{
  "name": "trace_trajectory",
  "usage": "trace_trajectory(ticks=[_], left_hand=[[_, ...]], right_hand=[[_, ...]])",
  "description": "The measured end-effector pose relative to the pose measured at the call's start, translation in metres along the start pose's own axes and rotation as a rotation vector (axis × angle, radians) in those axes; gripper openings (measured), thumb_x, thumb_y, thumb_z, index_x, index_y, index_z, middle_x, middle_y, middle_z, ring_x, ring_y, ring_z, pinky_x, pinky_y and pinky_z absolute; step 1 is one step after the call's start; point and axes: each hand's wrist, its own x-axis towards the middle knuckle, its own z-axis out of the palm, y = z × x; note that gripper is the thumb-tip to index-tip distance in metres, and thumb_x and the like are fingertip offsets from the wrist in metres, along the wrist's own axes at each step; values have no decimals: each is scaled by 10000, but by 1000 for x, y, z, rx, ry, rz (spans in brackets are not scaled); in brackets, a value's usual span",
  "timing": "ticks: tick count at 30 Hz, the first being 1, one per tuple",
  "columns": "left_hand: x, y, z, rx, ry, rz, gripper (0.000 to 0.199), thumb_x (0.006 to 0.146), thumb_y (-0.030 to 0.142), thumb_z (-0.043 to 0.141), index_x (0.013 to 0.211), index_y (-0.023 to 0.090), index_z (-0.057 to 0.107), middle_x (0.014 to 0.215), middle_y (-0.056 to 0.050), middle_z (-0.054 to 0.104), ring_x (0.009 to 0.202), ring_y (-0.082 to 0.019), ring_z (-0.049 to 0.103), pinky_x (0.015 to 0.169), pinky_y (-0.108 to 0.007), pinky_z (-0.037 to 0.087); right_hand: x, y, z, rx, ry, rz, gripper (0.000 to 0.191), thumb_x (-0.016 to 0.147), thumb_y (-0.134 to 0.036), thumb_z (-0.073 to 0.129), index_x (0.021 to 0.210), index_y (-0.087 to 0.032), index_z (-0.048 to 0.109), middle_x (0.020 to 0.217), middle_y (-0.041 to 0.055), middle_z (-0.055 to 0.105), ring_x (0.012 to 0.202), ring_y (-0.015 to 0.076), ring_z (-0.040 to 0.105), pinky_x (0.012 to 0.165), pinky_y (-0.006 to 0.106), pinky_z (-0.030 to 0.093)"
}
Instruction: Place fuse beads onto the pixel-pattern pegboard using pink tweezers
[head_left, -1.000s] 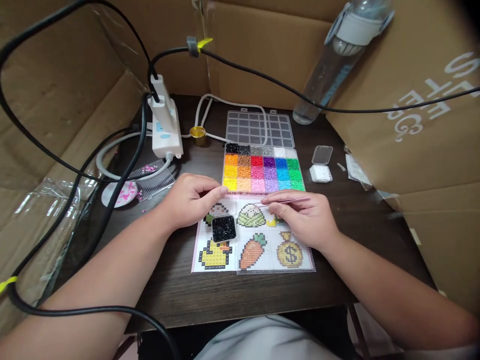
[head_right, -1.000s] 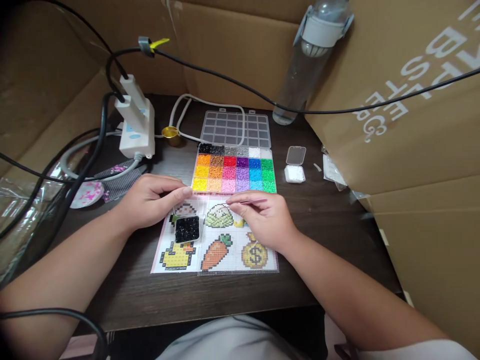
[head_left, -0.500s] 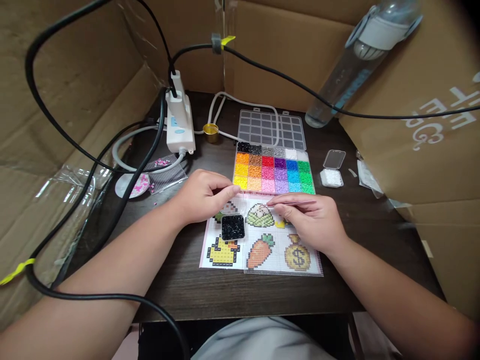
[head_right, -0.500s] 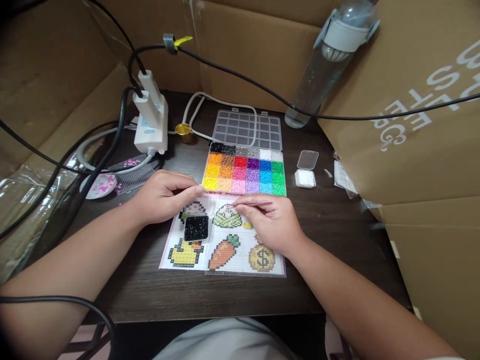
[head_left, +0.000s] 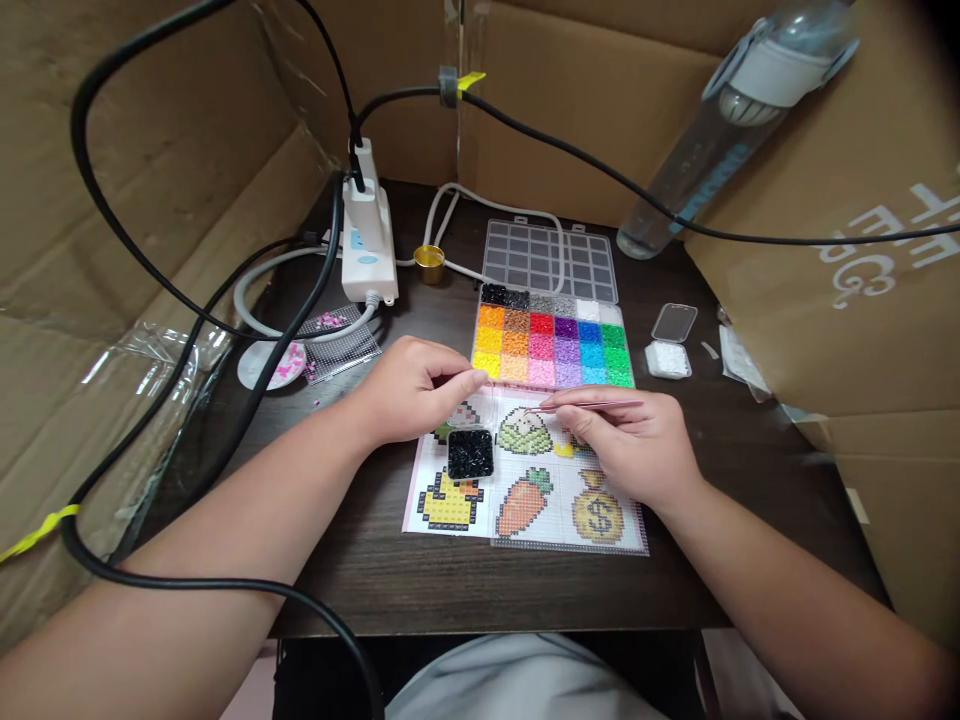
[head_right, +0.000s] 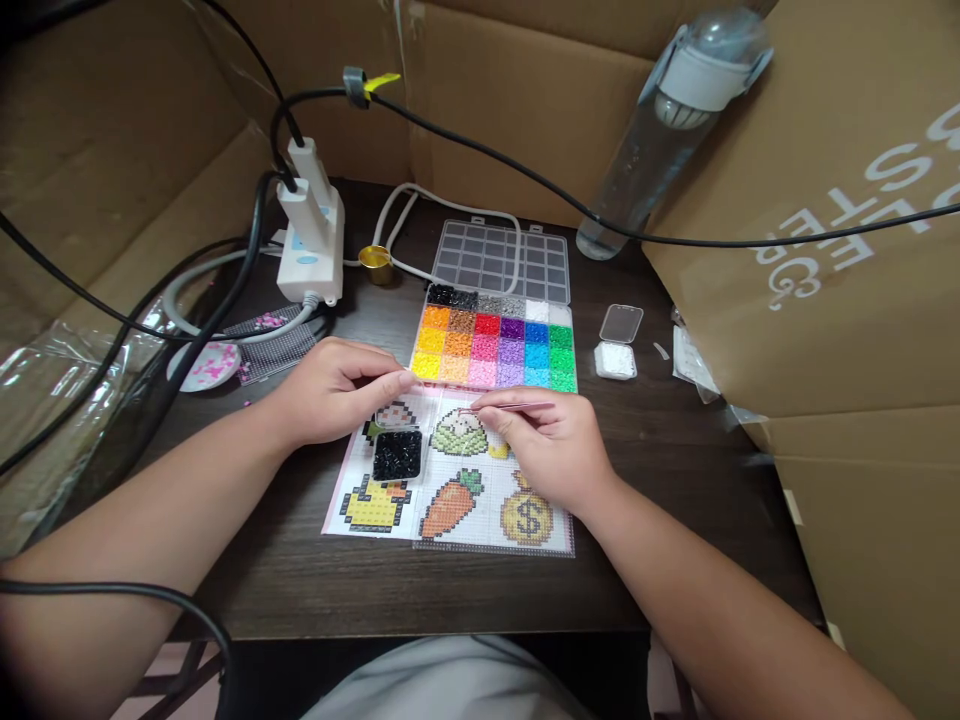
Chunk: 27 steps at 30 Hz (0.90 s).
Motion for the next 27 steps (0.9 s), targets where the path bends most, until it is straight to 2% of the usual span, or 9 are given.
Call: trace_trajectory(ticks=[5,10,17,27], left_hand=[[-1,-1,0,-7,3,-2,431,876,323,517,487,142,478,481,27,377,491,-81,361,509,-253,285],[0,-1,0,0,-5,12,433,882,327,517,491,142,487,486,26,388,493,-80,369,516,-250,289],[0,0,-1,-1,0,12,446,889,342,512,490,146,486,485,26,376,490,-82,360,508,-259,273],[0,0,-1,-6,1,21,445,887,333,511,484,147,481,481,26,374,487,-83,355,507,-257,271]], right_hand=[[4,3,-11,-49,95,29,95,781,-255,709,822,-202,777,726,35,752,584,155,676,510,259,557],[8,13,-29,-156,206,-24,84,791,-271,707,803,-228,778,795,34,759,733,192,705,648,304,582],[10,20,-26,-130,114,26,106,782,-260,694,791,-196,777,680,34,727,637,170,676,575,277,555],[10,22,-27,-76,103,56,153,790,-300,690,779,-172,773,639,31,689,548,131,587,522,260,482]])
